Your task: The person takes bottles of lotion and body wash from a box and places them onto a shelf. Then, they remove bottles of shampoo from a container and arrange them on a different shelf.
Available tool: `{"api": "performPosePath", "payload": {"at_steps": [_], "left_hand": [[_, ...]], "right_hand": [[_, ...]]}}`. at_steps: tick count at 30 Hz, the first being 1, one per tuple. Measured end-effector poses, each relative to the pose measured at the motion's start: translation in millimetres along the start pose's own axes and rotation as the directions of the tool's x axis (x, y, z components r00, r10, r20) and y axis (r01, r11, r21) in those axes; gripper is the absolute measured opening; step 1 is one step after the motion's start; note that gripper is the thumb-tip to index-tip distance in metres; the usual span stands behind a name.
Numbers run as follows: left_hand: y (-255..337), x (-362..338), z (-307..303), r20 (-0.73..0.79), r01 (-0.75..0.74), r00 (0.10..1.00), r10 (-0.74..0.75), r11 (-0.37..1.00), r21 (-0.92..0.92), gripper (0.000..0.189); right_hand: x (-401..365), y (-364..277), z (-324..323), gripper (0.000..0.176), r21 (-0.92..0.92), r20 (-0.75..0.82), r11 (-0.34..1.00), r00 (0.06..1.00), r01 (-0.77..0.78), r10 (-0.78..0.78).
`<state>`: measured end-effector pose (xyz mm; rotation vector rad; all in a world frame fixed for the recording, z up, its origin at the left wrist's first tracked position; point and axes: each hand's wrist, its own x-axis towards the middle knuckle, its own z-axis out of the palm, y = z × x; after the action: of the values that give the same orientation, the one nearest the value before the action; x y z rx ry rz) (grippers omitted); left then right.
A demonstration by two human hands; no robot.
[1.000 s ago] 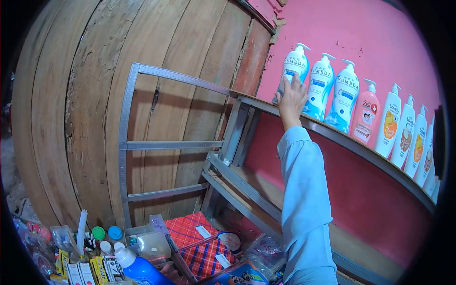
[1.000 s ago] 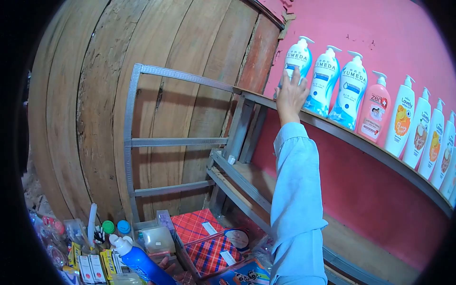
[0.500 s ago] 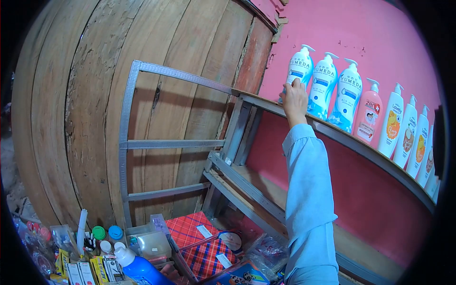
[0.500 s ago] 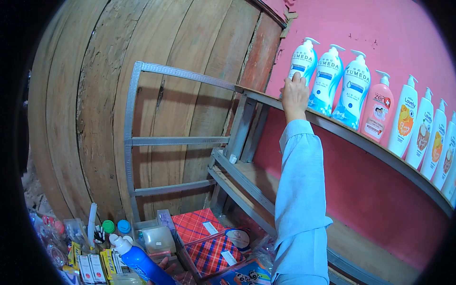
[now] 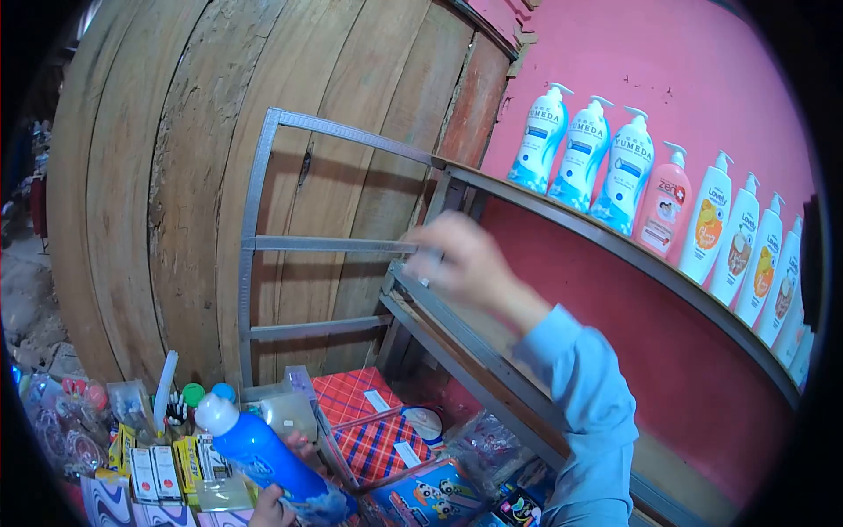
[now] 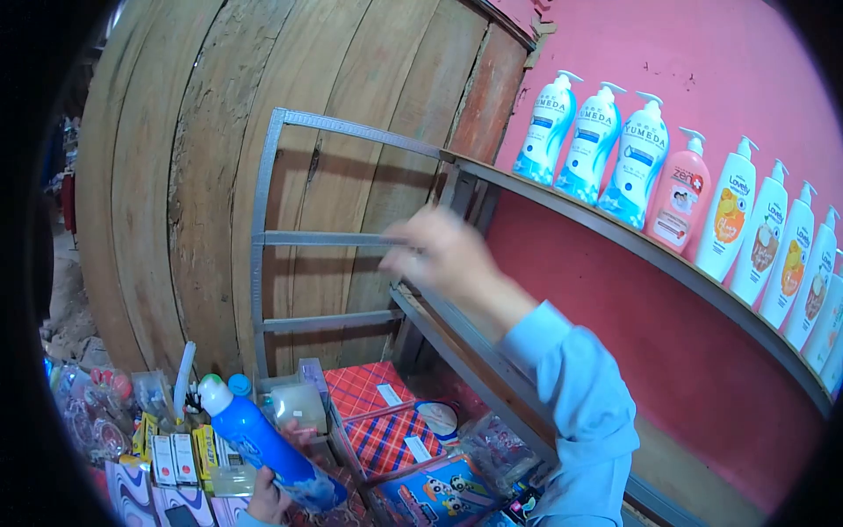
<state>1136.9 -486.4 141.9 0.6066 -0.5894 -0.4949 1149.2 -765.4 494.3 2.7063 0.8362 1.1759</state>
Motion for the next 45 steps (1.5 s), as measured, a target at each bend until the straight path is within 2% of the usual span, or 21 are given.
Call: {"api": "performPosePath", "payload": {"at_steps": [1,2,4,6,7,10,12,14,17,18,20,22,24,26,29,34,35,38,39,43,45], "left_hand": [[0,8,7,0.005,-0.061,0.998,0.062,0.998,-0.016,0.098],[2,14,12,-0.017,-0.106,0.994,0.106,0.994,-0.033,0.099],[8,23,26,-0.034,-0.147,0.989,0.144,0.984,-0.098,0.096],[20,30,40,-0.04,-0.142,0.99,0.138,0.983,-0.116,0.09],[22,34,44,-0.052,-0.141,0.989,0.137,0.986,-0.086,0.087],[39,51,71,-0.068,-0.184,0.98,0.186,0.982,0.033,0.081],[49,67,90,-0.054,-0.229,0.97,0.236,0.967,0.113,0.081],[58,86,103,-0.02,-0.278,0.958,0.287,0.942,0.187,0.084],[76,97,122,0.166,-0.494,0.866,0.472,0.859,0.134,0.087],[79,94,120,0.169,-0.457,0.886,0.432,0.875,0.157,0.089],[73,77,102,0.171,-0.381,0.921,0.35,0.901,0.207,0.094],[55,61,68,0.179,-0.278,0.956,0.231,0.91,0.309,0.077],[34,42,31,0.18,-0.274,0.958,0.223,0.896,0.349,0.051],[16,26,6,0.054,-0.196,0.98,0.193,0.863,0.467,0.038],[25,1,-4,-0.011,-0.013,1.0,0.022,0.866,0.5,0.043],[16,0,-20,-0.073,0.057,0.997,-0.024,0.874,0.483,0.049],[12,1,-25,-0.077,0.076,0.996,-0.045,0.876,0.476,0.048],[-1,4,-39,-0.067,0.099,0.995,-0.076,0.854,0.511,0.046],[-6,5,-43,-0.057,0.099,0.995,-0.081,0.841,0.531,0.045],[-18,11,-49,-0.085,0.238,0.971,-0.222,0.91,0.34,0.045],[-16,13,-45,-0.087,0.269,0.963,-0.254,0.906,0.325,0.046]], "right_hand": [[-16,-30,18,0.038,0.119,0.141,0.992,0.988,0.038,-0.055],[-25,-68,17,0.06,0.228,0.434,0.971,0.9,-0.075,-0.032],[-56,-111,43,0.085,0.459,0.564,0.866,0.818,-0.195,-0.114],[-70,-143,52,0.102,0.701,0.519,0.66,0.827,-0.269,-0.214],[-77,-156,52,0.104,0.703,0.552,0.609,0.822,-0.367,-0.142],[-81,-164,60,0.103,0.794,0.311,0.546,0.95,-0.267,0.013],[-77,-159,49,0.095,0.776,0.296,0.544,0.946,-0.32,0.134],[-68,-143,44,0.087,0.796,0.245,0.522,0.952,-0.306,0.183],[-43,-104,27,0.081,0.643,0.093,0.733,0.973,-0.222,0.213],[-33,-84,22,0.08,0.56,0.044,0.799,0.971,-0.219,0.235],[-12,-27,21,0.078,0.343,-0.167,0.925,0.958,-0.164,0.231],[14,15,0,0.078,-0.005,-0.318,0.958,0.909,-0.285,0.269],[42,63,-13,0.078,-0.155,-0.489,0.933,0.846,-0.324,0.212],[66,108,-21,0.08,-0.123,-0.595,0.897,0.755,-0.425,0.276],[89,173,-25,0.077,-0.057,-0.65,0.879,0.686,-0.473,0.326],[93,223,-8,0.076,-0.112,-0.73,0.761,0.572,-0.639,0.373],[91,236,-6,0.084,-0.13,-0.728,0.715,0.556,-0.687,0.402],[94,240,-8,0.093,-0.152,-0.748,0.638,0.51,-0.755,0.425],[95,244,-13,0.103,-0.153,-0.701,0.634,0.535,-0.758,0.471],[97,250,-14,0.111,-0.182,-0.692,0.603,0.537,-0.776,0.482],[92,265,-11,0.109,-0.241,-0.723,0.654,0.582,-0.717,0.372]]}}
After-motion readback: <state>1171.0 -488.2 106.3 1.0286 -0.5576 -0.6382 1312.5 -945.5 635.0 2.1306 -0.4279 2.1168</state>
